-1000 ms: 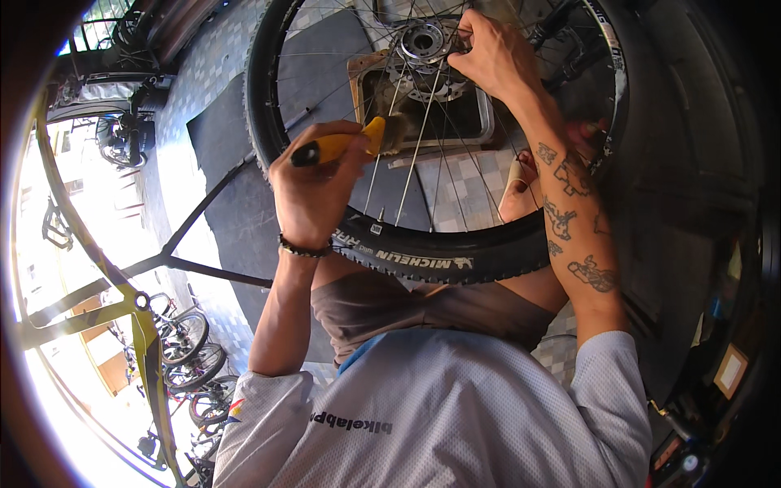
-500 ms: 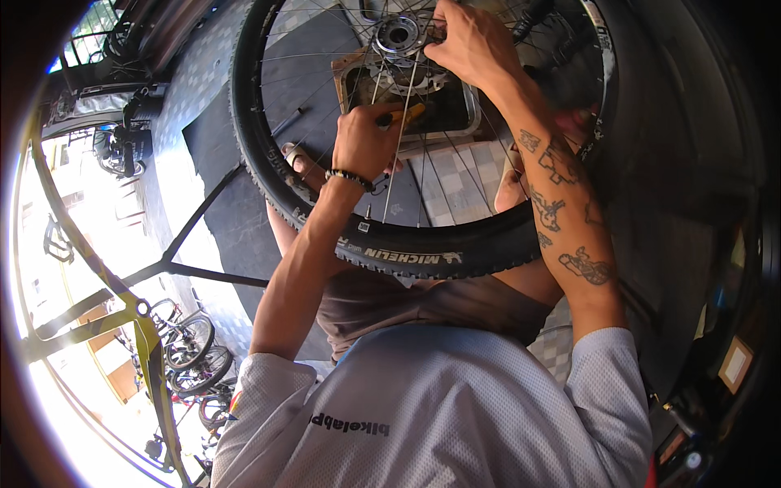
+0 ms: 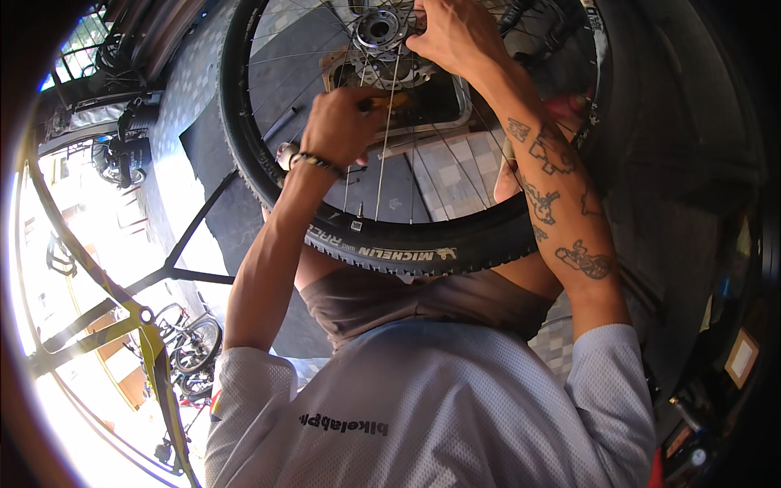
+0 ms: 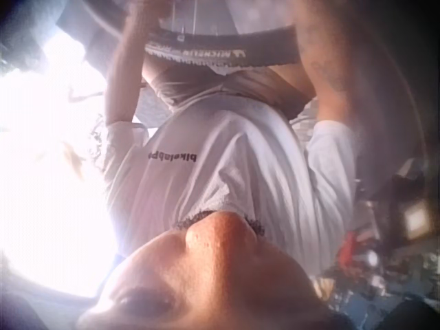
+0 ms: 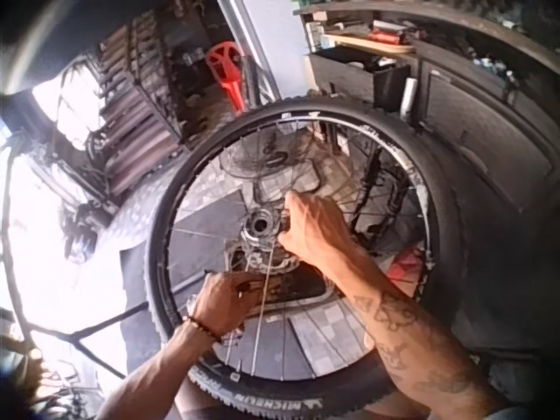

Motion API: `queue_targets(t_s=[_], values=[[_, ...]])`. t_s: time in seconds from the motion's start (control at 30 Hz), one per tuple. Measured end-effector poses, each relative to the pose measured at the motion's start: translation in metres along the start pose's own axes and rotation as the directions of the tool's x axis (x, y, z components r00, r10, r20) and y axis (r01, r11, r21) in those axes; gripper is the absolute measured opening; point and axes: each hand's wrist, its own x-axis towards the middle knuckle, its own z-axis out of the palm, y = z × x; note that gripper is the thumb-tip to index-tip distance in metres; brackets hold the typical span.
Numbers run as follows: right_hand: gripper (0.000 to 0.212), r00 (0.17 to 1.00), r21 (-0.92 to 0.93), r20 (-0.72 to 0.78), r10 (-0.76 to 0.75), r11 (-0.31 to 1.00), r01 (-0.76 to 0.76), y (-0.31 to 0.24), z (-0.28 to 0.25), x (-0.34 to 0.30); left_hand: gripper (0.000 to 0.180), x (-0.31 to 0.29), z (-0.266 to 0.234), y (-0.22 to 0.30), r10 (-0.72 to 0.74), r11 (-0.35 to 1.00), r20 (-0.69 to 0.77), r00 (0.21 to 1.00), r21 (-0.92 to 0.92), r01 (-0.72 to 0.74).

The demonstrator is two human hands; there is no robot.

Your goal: The person scrubs small bicycle parts in a metal tray using a yellow brush and liquid, then wipes a bicycle wheel hub with a rag and applies lubricant with a brush. The person handles the parts one at a time and places them on the workbench.

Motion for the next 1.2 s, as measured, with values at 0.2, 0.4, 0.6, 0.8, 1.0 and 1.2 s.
queue_targets(t_s=[0.2, 0.4, 0.6, 0.8, 1.0, 1.2], values=[[0.035, 1.0, 0.043, -0.012, 0.014, 0.999, -0.014, -0.001, -0.001, -0.002, 0.031, -0.05, -0.008, -0.01, -0.143, 0.976, -0.206, 0.968, -0.188, 0.105], [0.036, 1.0, 0.02, -0.004, 0.016, 1.0, -0.016, 0.0, -0.001, -0.002, 0.03, -0.083, 0.0, -0.022, -0.29, 0.875, -0.259, 0.921, -0.461, 0.145], [0.036, 0.997, 0.012, 0.051, 0.056, 0.998, -0.056, 0.0, -0.002, -0.001, 0.03, -0.102, -0.001, -0.028, -0.28, 0.831, -0.351, 0.893, -0.555, 0.043], [0.037, 0.996, 0.017, 0.061, 0.058, 0.998, -0.06, 0.006, 0.002, -0.001, 0.03, -0.101, -0.051, -0.008, -0.102, 0.824, -0.523, 0.846, -0.521, -0.223], [0.039, 0.997, -0.08, 0.071, -0.034, 0.996, 0.04, 0.013, 0.003, -0.001, 0.032, -0.026, -0.085, 0.019, 0.121, 0.868, -0.477, 0.871, -0.375, -0.326], [0.042, 0.994, -0.114, 0.109, 0.026, 0.993, -0.013, 0.009, 0.002, -0.001, 0.03, 0.047, -0.074, 0.033, 0.237, 0.938, -0.349, 0.907, -0.159, -0.307]])
